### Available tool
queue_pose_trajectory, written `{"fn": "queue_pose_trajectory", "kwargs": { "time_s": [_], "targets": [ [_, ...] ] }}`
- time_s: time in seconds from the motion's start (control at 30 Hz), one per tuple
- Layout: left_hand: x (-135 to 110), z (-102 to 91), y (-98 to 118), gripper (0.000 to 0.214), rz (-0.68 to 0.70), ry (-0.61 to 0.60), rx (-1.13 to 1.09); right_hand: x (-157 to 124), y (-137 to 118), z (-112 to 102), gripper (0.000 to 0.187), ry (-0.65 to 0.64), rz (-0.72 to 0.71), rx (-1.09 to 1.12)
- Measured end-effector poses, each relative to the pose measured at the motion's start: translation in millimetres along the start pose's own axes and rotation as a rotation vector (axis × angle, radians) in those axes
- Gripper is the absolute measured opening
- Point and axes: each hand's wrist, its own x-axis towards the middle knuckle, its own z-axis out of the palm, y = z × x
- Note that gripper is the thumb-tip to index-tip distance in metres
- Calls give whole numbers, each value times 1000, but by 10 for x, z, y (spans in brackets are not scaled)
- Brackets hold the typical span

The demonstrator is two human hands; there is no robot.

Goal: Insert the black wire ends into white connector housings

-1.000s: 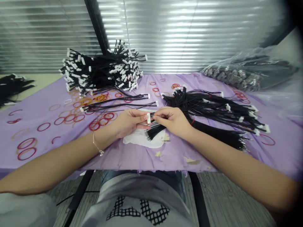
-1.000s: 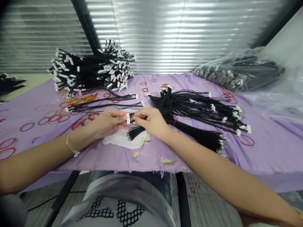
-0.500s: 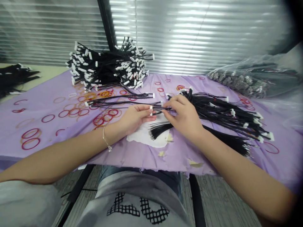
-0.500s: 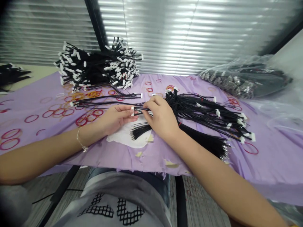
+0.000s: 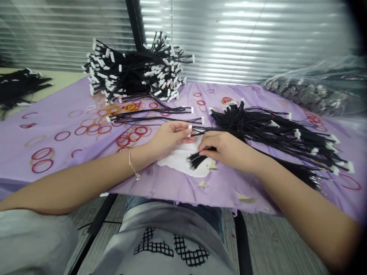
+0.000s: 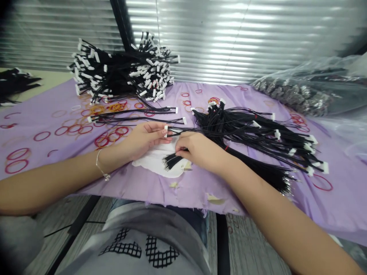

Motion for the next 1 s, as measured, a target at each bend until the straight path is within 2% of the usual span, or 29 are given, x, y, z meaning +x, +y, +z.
{"fn": "queue_pose_trajectory", "kwargs": {
  "time_s": [0.2, 0.3, 0.47, 0.67, 0.83, 1.0],
  "targets": [
    [-33, 23, 37, 13, -51, 23, 85, -14, -50, -42, 8, 52, 187, 233],
    [-47, 21, 53, 12, -55, 8, 83, -5, -55, -43, 12, 95, 216, 332],
    [-53, 24, 67, 10, -83, 18, 38, 5, -71, -45, 7, 189, 184, 298],
    [-68, 47, 83, 9, -95, -7, 66, -7, -66, -44, 17, 243, 274, 322],
    [-63, 40, 83, 9, -92, -16, 53, -6, -71, -23, 13, 262, 179, 249],
    [-66, 30, 79, 8, -96, -16, 74, 16, -104, -10, 13, 329, 329, 257]
  ]
}}
